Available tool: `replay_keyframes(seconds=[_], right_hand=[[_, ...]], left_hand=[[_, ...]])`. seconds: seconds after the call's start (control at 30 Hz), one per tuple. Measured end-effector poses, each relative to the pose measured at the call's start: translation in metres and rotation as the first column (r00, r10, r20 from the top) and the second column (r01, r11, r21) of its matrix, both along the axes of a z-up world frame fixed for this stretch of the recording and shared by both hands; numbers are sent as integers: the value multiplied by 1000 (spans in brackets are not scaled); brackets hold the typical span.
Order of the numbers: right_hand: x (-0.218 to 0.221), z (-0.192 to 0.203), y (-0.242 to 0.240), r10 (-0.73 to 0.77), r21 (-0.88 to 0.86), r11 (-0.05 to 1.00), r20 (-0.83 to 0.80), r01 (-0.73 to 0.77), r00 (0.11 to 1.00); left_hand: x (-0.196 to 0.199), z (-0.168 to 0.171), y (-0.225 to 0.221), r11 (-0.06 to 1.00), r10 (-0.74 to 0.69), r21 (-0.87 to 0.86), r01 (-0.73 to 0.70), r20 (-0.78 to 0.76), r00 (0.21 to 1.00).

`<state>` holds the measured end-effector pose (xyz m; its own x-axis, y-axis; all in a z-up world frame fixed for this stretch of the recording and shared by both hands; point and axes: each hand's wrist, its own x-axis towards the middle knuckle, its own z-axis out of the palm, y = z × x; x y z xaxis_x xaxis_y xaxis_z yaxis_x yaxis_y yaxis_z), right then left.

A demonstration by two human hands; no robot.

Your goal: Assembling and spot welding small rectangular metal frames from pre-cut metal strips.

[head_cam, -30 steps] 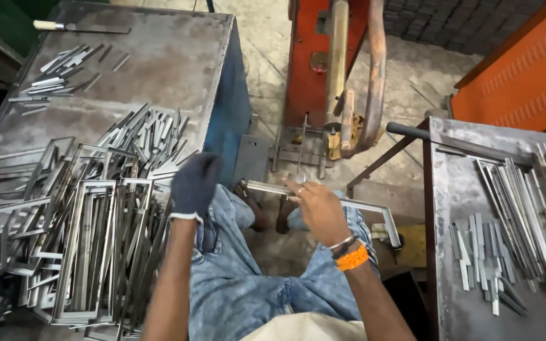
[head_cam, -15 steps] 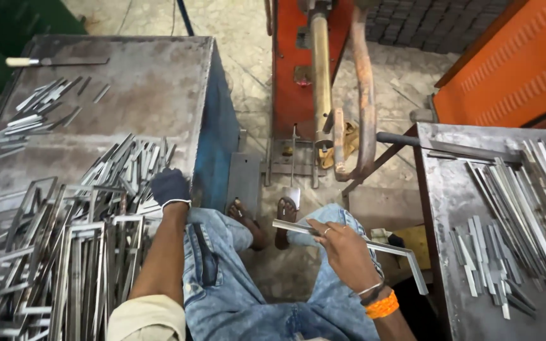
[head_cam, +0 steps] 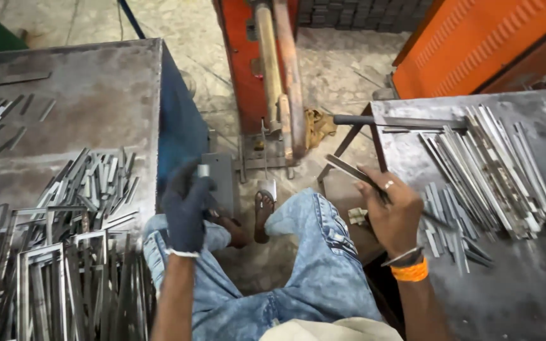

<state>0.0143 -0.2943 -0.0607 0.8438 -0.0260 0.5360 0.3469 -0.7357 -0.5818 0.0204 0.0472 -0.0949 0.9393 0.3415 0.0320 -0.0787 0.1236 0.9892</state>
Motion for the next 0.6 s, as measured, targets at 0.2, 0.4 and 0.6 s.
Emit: replay_keyframes(seconds=[0.2,0.4,0.6], right_hand=[[14,55,15,145,-293,951,133,-101,980],[24,60,12,239,-343,923,148,-177,960],[26,57,15,247,-362,916,166,-174,955]], left_hand=[[-23,51,-94,997,-18,69,17,17,1000],[-13,71,-136,974,41,211,-79,176,983],[-5,46,-142,960,75,264,-93,80,994]])
